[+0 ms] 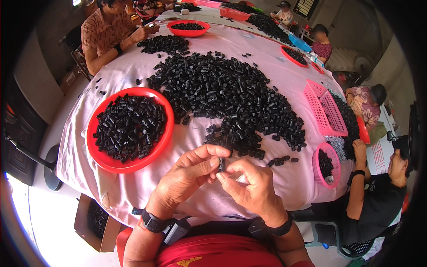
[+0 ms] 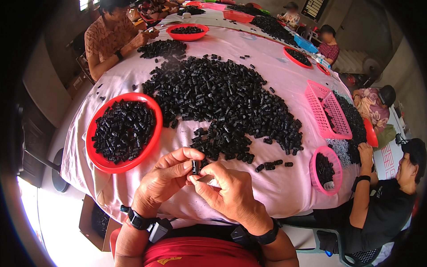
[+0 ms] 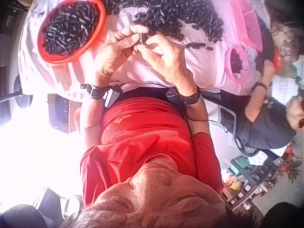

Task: Manually assembling small black plastic components by hand at a workbench.

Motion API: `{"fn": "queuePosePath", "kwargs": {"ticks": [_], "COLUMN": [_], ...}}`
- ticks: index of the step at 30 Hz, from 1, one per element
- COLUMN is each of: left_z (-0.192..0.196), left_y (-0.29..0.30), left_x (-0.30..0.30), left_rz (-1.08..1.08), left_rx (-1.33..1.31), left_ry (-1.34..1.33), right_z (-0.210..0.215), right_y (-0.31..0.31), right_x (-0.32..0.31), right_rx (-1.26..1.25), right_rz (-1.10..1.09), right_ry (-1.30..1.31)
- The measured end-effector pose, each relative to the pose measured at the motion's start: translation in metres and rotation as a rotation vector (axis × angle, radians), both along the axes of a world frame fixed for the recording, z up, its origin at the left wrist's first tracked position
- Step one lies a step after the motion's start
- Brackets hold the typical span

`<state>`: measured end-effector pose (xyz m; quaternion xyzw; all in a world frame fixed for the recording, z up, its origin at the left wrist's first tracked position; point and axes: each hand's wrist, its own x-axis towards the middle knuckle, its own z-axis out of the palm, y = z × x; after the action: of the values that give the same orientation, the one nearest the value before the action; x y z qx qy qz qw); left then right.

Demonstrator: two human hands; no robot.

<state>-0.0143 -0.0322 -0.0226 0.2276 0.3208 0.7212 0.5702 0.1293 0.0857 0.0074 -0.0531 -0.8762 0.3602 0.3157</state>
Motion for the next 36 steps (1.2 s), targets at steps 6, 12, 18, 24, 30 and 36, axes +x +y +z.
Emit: {"fn": "queuePosePath", "kwargs": {"ticks": [6, 12, 18, 24, 30, 36], "left_z": [0.005, 0.003, 0.0, 0.002, 0.002, 0.0], "left_y": [-0.001, -0.003, -0.004, -0.003, -0.004, -0.003], "left_x": [-0.001, -0.003, -0.005, -0.003, -0.004, -0.003], "left_rz": [0.019, -0.015, -0.107, -0.163, -0.198, -0.218], "left_rx": [-0.029, -0.028, -0.087, -0.068, -0.079, -0.068], "left_ry": [0.061, 0.023, -0.016, -0.031, -0.038, -0.061], "right_z": [0.006, 0.009, 0.005, 0.008, 0.015, 0.016], "right_y": [-0.001, 0.002, 0.005, 0.007, 0.003, 0.002], "right_x": [0.005, 0.008, 0.008, 0.007, 0.007, 0.007], "right_rx": [-0.139, -0.269, -0.263, -0.239, -0.272, -0.267], "right_rz": [-0.004, -0.009, -0.05, -0.067, -0.052, -0.051], "right_ry": [-0.12, -0.168, -0.108, -0.113, -0.126, -0.147]}}
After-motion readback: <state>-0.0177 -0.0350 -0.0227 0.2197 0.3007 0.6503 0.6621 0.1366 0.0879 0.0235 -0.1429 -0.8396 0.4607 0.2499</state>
